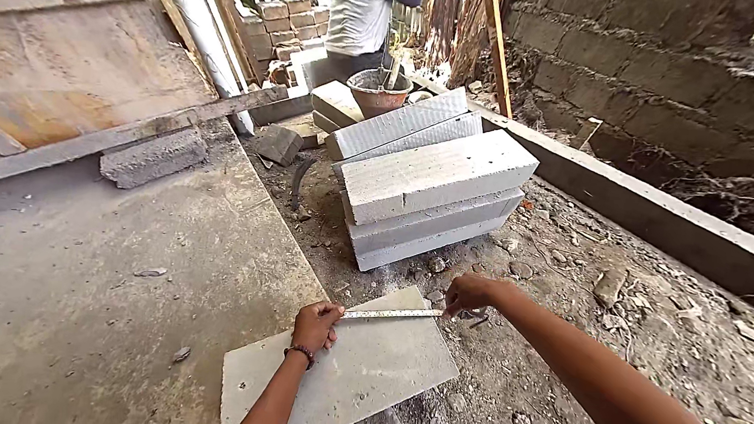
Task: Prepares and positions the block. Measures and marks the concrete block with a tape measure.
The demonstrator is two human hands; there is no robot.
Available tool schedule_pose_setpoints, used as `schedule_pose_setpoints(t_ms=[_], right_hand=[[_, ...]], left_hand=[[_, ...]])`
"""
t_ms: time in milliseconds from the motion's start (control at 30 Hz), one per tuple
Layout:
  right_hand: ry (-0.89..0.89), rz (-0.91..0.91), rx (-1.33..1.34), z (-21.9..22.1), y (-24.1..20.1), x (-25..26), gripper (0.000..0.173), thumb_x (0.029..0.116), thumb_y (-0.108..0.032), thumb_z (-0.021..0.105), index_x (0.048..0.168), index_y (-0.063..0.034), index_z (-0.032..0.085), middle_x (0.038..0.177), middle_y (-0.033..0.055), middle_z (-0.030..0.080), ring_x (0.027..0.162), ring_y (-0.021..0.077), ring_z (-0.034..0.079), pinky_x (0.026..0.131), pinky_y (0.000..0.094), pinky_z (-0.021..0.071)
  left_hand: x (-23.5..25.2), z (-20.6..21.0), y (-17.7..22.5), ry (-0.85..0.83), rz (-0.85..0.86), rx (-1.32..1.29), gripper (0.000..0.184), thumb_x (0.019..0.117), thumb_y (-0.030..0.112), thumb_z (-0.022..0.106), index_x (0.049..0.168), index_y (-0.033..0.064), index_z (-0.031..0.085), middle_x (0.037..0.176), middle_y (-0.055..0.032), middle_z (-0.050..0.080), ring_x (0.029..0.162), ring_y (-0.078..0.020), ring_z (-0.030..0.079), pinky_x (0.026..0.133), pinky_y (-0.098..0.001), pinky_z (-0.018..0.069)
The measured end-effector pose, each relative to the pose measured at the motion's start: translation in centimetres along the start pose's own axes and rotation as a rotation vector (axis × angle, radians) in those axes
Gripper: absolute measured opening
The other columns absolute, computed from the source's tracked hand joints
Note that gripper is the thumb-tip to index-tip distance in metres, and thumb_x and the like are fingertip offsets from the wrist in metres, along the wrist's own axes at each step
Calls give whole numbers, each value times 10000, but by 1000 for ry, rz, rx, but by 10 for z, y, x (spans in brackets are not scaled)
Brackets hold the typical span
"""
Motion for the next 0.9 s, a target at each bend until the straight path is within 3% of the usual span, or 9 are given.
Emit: schedule_pose_setpoints(t_ms=[100, 200, 300, 467, 667, 800, 900], right_hand=[[-64, 38, 45, -2, -6, -2, 585, 895, -608, 718, 1005, -35, 761, 916, 150, 722, 889, 285, 681, 865, 555, 518], [-65, 17, 36, -4, -10, 4, 655, 879, -675, 688, 993, -35, 766, 901, 151, 725, 883, 288, 690, 862, 555, 525], [-36, -53, -10, -2, -23, 13, 547, 858, -639, 738, 958, -104, 791, 866, 98, 738, 859, 259, 700, 841, 561, 540], [31, -95, -157, -11, -47, 12, 468, 807, -599, 804, 843, -134, 770, 793, 57, 713, 801, 263, 684, 776, 600, 531], [0, -112, -102, -14, -42, 8, 439, 844, -554, 795, 876, -118, 755, 794, 48, 700, 793, 239, 672, 784, 569, 533], [-16, -93, -39, -4, -36, 9, 478, 877, -589, 748, 989, -127, 796, 842, 89, 737, 804, 258, 700, 787, 560, 550], [-46, -27, -25, -3, -35, 10, 632, 942, -674, 599, 914, -64, 764, 806, 118, 708, 766, 263, 681, 745, 538, 534]], left_hand=[[-3, 0, 0, 1, -3, -18, 207, 970, 226, 740, 1035, 29, 729, 814, -86, 747, 459, -161, 638, 399, -298, 541], [-4, 0, 0, -9, 5, 13, 207, 963, 236, 750, 1034, 43, 735, 837, -86, 745, 477, -166, 649, 417, -310, 560], [-6, 1, -3, -14, 16, 34, 214, 962, 252, 751, 1037, 52, 740, 843, -78, 747, 483, -159, 651, 424, -303, 564], [-8, 0, -6, -10, 42, -23, 217, 968, 235, 744, 1033, 29, 733, 804, -90, 735, 479, -171, 650, 430, -307, 570], [-10, 3, -5, 0, 73, 50, 206, 969, 254, 742, 1031, 57, 747, 831, -69, 739, 485, -141, 631, 433, -289, 545], [-11, 10, -9, 47, 172, 267, 235, 962, 344, 731, 1015, 117, 755, 846, -23, 719, 587, -119, 650, 549, -315, 571], [-14, 13, -13, 89, 212, 302, 224, 960, 344, 727, 1001, 126, 765, 884, -12, 735, 693, -111, 680, 657, -328, 585]])
Point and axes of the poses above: each hand's wrist, its own x-axis towards the middle knuckle, its own z-axis out of the palm, y = z × x, the point moved 1 cm from there along x, towards the middle knuckle
